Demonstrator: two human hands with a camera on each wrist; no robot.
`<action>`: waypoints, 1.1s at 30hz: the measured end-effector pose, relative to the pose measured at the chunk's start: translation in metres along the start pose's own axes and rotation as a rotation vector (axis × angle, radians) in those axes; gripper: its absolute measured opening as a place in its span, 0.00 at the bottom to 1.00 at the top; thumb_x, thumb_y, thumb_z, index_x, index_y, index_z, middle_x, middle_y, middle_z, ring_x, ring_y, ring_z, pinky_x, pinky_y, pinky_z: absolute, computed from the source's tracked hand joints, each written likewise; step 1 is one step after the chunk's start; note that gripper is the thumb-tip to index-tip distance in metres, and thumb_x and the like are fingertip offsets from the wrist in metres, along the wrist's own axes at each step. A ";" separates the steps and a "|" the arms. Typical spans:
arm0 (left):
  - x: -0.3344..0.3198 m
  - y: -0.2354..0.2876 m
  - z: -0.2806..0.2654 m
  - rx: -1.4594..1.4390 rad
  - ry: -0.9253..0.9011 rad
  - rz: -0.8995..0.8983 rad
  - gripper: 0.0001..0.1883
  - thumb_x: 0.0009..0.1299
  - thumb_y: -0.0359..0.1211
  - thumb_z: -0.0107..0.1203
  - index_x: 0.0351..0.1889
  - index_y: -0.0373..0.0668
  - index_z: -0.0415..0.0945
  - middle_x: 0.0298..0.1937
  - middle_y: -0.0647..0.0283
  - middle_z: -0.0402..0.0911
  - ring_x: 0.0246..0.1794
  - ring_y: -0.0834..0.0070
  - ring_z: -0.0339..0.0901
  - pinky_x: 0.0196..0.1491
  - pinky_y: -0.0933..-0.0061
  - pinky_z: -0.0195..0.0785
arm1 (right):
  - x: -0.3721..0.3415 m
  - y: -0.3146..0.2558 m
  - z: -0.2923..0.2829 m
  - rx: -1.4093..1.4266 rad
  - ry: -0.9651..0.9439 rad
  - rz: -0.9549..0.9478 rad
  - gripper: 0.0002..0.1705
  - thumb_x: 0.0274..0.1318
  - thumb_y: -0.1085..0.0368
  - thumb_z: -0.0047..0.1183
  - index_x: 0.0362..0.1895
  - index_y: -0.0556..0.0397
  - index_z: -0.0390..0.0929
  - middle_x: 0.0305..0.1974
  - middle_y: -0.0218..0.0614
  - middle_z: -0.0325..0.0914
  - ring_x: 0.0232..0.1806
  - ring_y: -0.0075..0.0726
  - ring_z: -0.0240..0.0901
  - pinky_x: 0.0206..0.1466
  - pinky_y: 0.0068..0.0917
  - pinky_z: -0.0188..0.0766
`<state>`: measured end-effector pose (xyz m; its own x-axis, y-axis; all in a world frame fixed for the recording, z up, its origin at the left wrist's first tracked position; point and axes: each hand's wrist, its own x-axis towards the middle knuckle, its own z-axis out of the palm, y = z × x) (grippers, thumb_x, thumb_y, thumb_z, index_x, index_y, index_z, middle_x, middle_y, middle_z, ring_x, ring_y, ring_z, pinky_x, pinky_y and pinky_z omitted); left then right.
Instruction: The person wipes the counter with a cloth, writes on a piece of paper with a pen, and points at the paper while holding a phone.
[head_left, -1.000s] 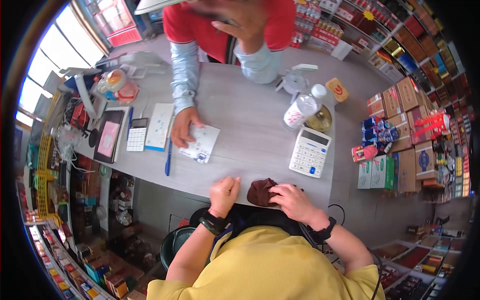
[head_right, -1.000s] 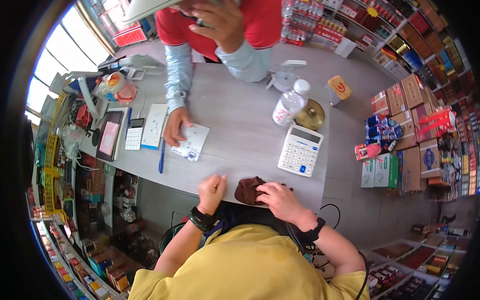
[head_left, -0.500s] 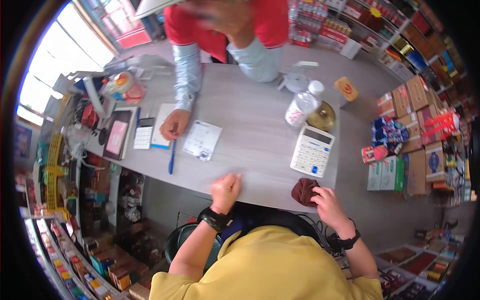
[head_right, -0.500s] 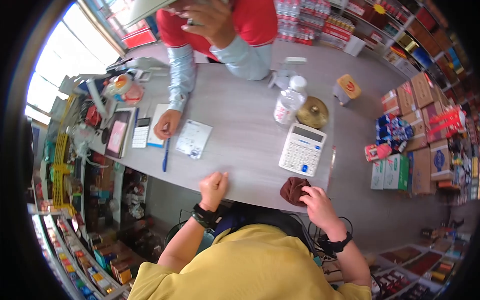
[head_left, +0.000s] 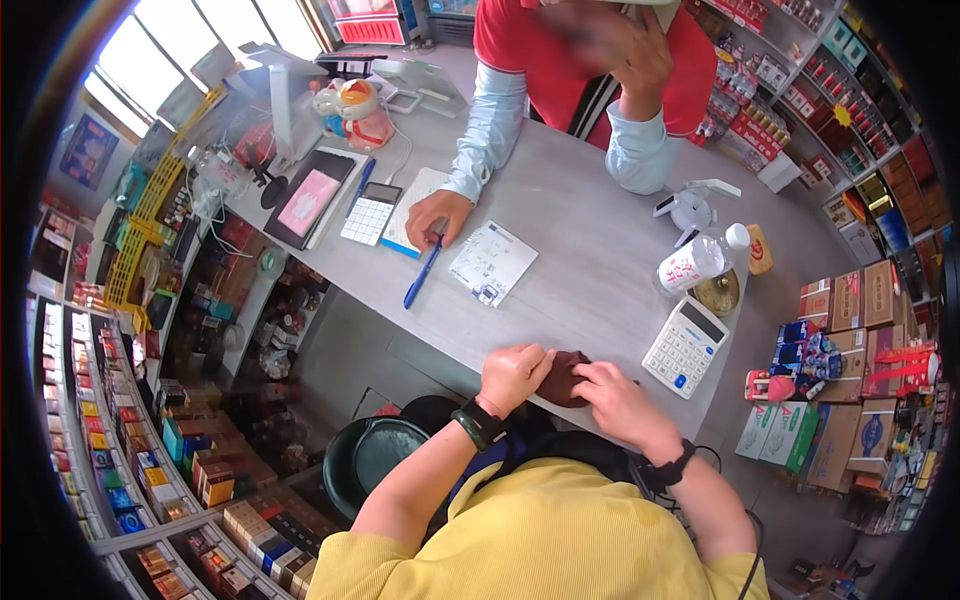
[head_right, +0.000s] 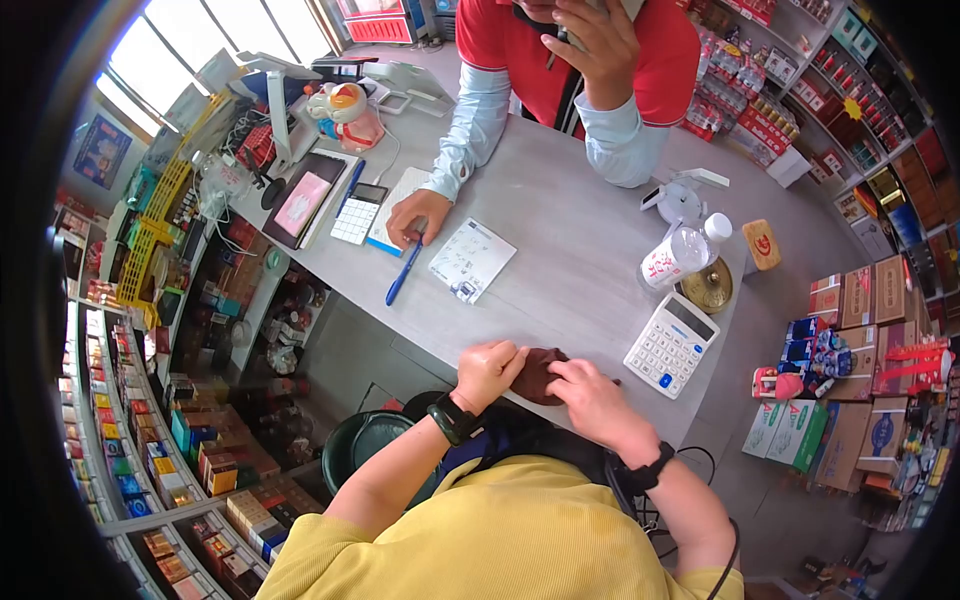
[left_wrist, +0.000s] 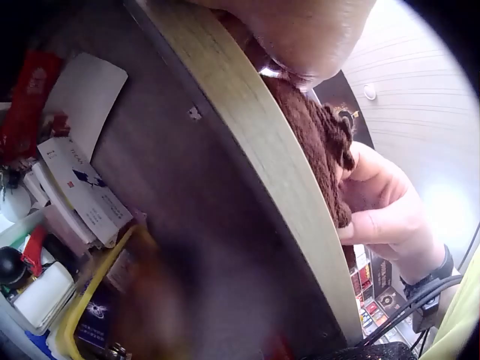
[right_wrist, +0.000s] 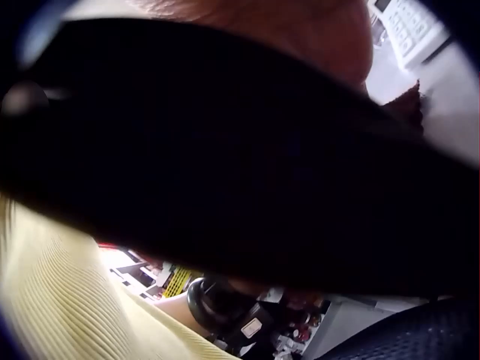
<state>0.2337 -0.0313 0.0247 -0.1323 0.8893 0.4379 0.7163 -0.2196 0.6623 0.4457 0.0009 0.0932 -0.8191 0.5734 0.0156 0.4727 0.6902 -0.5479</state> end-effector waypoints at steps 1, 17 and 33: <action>0.001 0.000 -0.001 0.008 0.002 0.001 0.18 0.67 0.36 0.63 0.18 0.44 0.69 0.18 0.58 0.72 0.19 0.56 0.73 0.21 0.60 0.63 | 0.006 -0.001 0.005 0.009 0.001 -0.032 0.18 0.44 0.80 0.49 0.41 0.52 0.80 0.57 0.38 0.74 0.60 0.52 0.68 0.62 0.42 0.70; -0.003 -0.005 0.004 0.012 -0.024 -0.003 0.18 0.68 0.36 0.62 0.19 0.43 0.69 0.20 0.57 0.73 0.19 0.55 0.74 0.22 0.59 0.65 | 0.005 -0.003 0.014 0.056 0.018 -0.022 0.19 0.46 0.81 0.49 0.43 0.51 0.80 0.58 0.38 0.73 0.63 0.50 0.66 0.66 0.42 0.66; -0.002 -0.004 0.002 -0.008 -0.022 -0.001 0.18 0.68 0.37 0.62 0.19 0.43 0.69 0.19 0.57 0.73 0.18 0.55 0.73 0.22 0.60 0.65 | 0.004 -0.003 0.019 0.056 0.050 -0.017 0.19 0.44 0.81 0.48 0.41 0.52 0.81 0.57 0.38 0.74 0.62 0.50 0.67 0.66 0.42 0.66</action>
<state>0.2325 -0.0315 0.0204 -0.1178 0.8981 0.4237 0.7108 -0.2217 0.6675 0.4348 -0.0065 0.0790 -0.8092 0.5838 0.0660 0.4385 0.6749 -0.5935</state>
